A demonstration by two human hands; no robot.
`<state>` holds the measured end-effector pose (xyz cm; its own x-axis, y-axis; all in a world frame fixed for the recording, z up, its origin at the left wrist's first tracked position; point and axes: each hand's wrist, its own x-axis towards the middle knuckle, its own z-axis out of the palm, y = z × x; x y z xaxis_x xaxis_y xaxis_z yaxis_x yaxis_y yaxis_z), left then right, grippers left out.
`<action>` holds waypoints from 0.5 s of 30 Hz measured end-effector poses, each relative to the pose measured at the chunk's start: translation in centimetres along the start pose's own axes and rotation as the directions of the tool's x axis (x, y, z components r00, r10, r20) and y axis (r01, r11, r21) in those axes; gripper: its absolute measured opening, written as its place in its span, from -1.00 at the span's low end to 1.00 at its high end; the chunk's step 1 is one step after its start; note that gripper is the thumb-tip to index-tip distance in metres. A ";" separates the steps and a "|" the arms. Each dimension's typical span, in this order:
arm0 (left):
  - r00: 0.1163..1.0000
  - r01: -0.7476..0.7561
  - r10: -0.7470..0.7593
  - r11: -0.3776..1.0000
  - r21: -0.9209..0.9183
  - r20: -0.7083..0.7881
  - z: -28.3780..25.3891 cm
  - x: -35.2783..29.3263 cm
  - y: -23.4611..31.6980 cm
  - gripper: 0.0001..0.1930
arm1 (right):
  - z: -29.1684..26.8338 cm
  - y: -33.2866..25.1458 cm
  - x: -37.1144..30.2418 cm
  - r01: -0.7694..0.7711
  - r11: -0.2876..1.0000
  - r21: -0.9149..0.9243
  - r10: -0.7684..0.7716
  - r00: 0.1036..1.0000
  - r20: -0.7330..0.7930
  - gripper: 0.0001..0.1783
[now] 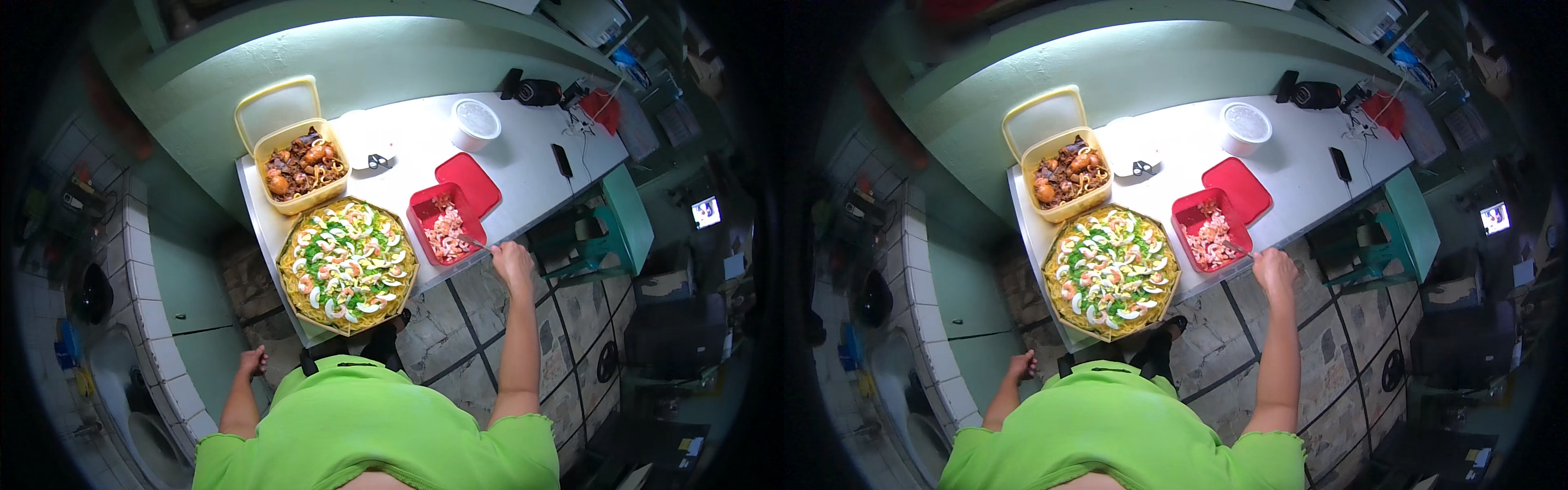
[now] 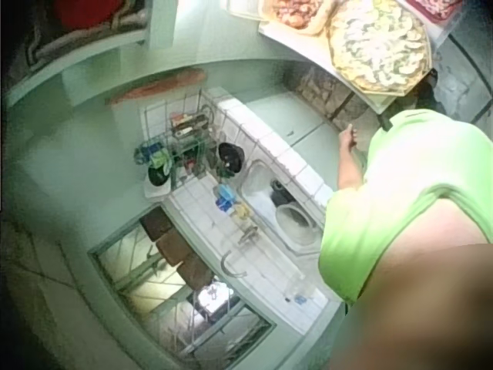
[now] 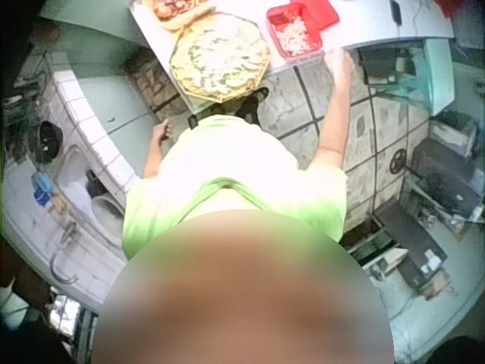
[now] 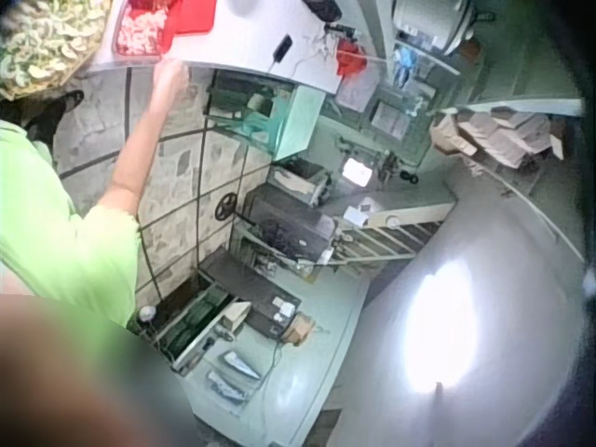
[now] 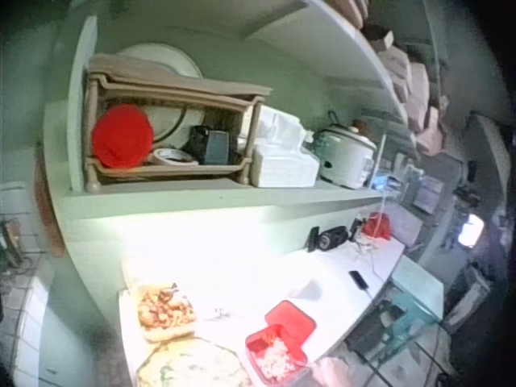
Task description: The person uses tongs to transfer cooked meat from a yellow container onto a large round dish containing pasta and vegetables. The person then closes the yellow container lid.
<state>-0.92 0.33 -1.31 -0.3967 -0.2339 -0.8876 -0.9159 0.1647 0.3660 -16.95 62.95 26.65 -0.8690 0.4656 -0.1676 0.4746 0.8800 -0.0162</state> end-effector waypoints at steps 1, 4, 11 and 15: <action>1.000 0.010 -0.010 1.000 0.002 -0.008 -0.1 0.0 0.2 -0.59 | 0.1 -0.3 0.7 -0.002 1.000 -0.009 0.002 1.000 0.020 -0.65; 0.998 -0.057 0.057 0.998 0.012 -0.002 0.0 -0.1 1.2 -0.60 | 0.6 -0.6 1.7 0.006 0.999 -0.041 -0.005 0.999 0.039 -0.66; 0.998 -0.060 0.062 0.997 -0.053 0.034 0.4 -0.7 1.4 -0.59 | -0.7 0.6 0.1 0.100 0.995 0.026 -0.101 0.995 0.019 -0.67; 0.999 -0.033 0.033 0.999 -0.033 0.019 0.5 -0.9 0.3 -0.59 | -0.1 0.4 -3.4 0.254 0.849 0.464 -0.253 0.965 -0.064 -0.72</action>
<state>-0.80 1.10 -0.50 -0.4257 -0.2102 -0.8801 -0.9041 0.1406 0.4037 -13.86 61.71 27.36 -0.9680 0.2324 -0.0947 0.2475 0.8213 -0.5141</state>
